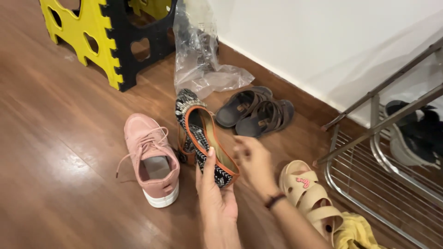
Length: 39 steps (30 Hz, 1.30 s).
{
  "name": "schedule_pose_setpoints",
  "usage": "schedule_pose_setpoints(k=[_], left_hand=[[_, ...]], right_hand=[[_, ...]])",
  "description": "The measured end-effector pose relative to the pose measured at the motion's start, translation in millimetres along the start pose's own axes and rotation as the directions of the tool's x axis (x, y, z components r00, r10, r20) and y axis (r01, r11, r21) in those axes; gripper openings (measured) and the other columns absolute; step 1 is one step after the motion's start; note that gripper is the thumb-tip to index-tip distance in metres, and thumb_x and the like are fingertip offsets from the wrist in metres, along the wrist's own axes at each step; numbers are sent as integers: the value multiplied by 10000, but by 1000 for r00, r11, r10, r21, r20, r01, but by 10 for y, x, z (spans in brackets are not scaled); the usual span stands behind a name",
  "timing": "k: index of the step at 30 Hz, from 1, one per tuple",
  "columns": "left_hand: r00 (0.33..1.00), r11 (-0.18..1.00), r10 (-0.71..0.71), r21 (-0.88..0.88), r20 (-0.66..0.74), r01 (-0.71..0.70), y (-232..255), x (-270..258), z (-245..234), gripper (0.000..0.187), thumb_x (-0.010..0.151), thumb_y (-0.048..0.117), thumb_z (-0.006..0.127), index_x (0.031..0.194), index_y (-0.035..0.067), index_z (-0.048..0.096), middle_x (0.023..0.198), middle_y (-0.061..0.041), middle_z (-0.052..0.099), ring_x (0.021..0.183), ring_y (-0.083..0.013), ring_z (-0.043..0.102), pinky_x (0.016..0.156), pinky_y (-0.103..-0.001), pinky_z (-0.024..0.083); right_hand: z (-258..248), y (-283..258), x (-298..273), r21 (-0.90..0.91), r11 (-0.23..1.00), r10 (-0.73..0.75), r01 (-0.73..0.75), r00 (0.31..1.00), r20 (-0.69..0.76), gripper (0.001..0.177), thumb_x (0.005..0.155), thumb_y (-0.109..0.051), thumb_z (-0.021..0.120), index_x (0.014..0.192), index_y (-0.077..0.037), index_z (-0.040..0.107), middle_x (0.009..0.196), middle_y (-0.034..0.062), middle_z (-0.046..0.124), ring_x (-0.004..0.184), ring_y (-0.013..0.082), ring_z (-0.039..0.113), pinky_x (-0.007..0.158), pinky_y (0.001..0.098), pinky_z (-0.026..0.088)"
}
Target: The person wipes several pairs of shoes with a yellow cloth and places them on a metal shoe rack. They handle black sneakers, patterned flats, pink sneakers, beige slides, and brown sandals, wiping each before arranging them on the rack.
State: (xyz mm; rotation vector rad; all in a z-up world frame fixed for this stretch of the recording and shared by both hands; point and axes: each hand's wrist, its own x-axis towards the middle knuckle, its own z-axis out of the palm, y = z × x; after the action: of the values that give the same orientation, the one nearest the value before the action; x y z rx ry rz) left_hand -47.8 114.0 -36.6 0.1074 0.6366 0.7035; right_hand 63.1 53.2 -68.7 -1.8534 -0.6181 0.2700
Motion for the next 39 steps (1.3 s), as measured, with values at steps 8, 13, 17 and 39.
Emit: schedule_pose_setpoints(k=[8,13,17,39], left_hand=[[991,988,105,-126,79,-94,235,9,-37,468,859,262,727,1260,45,621,1106,-88,709,999,-222,703,853,-475,625],[994,988,97,-123,43,-91,200,-12,29,452,875,257,703,1269,53,621,1133,-45,737,1020,-206,722,872,-409,616],[990,995,57,-87,130,-46,14,73,-43,412,902,271,727,1237,57,617,1050,-64,703,929,-232,689,788,-431,609],[852,877,-477,184,217,444,-1526,-1331,360,539,920,534,582,1305,162,648,1072,-124,743,944,-265,689,713,-402,544]], right_hand=[[701,641,87,-484,418,-678,769,619,396,485,860,-182,593,1329,-59,587,1330,240,639,1168,399,617,821,435,474],[490,147,-117,-329,931,-86,158,971,222,430,845,-226,671,1227,-40,607,1069,213,704,1035,392,659,851,401,509],[319,288,-160,-79,995,77,-65,984,161,243,925,-187,574,1098,-64,693,1081,184,740,1022,315,731,845,360,549],[-2904,-108,-2265,-653,744,-453,143,826,-336,212,715,-103,837,766,-54,638,954,71,748,875,238,718,754,346,554]])
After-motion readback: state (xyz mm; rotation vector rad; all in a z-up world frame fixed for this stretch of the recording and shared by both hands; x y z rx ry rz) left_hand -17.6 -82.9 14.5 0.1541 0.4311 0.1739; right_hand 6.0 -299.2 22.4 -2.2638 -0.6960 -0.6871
